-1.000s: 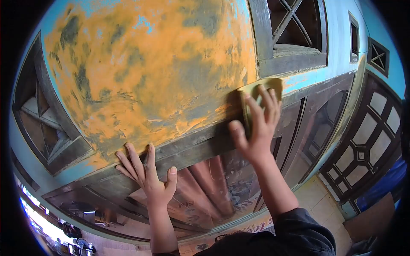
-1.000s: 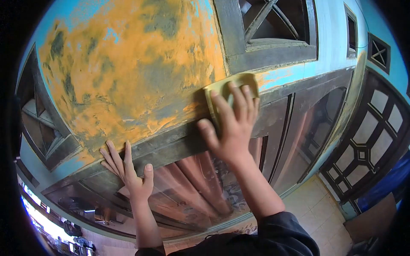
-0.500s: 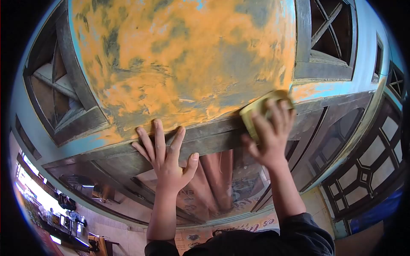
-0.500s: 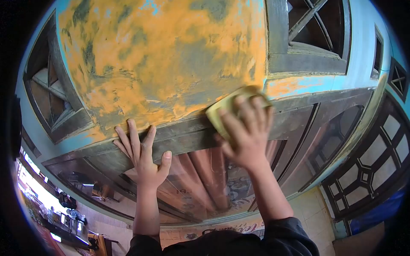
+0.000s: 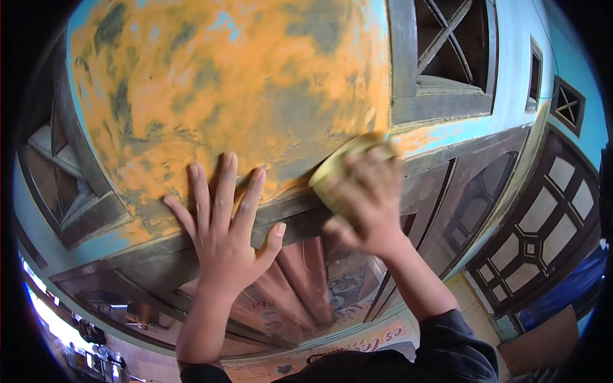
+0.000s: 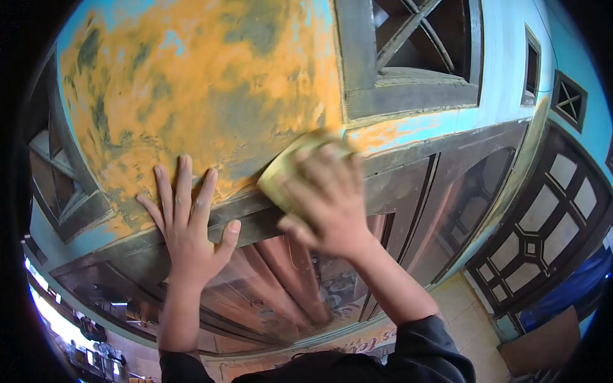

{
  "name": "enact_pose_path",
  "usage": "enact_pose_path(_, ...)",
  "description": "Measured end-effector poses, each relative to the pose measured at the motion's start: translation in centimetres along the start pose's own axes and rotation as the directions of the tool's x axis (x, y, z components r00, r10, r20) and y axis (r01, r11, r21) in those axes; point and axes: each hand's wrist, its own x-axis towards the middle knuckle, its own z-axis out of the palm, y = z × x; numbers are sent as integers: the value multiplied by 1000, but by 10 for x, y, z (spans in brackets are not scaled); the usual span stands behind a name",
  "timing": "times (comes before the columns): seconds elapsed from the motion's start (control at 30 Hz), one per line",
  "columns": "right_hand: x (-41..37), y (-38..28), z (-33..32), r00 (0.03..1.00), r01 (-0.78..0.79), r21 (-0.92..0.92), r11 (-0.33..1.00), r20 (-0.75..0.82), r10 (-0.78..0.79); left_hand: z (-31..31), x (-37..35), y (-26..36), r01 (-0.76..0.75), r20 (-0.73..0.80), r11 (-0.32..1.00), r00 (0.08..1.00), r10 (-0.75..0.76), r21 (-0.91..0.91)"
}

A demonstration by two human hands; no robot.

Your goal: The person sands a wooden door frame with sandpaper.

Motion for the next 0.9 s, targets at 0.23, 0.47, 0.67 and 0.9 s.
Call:
enact_pose_path(0.23, 23, 29, -12, 971, -192, -22, 981, -150, 186, -10, 63, 4, -120, -81, 988, 988, 128, 99)
enact_pose_path(0.47, -17, 57, -8, 892, -368, 28, 929, -272, 362, -1, 90, 27, -156, -123, 967, 975, 183, 201)
enact_pose_path(0.67, -41, 91, -10, 951, -264, -123, 957, -199, 237, 16, 107, 66, -275, -48, 935, 955, 293, 225)
enact_pose_path(0.9, -50, 98, -10, 971, -141, -140, 980, -214, 110, 29, 116, 94, -328, -3, 914, 941, 338, 238)
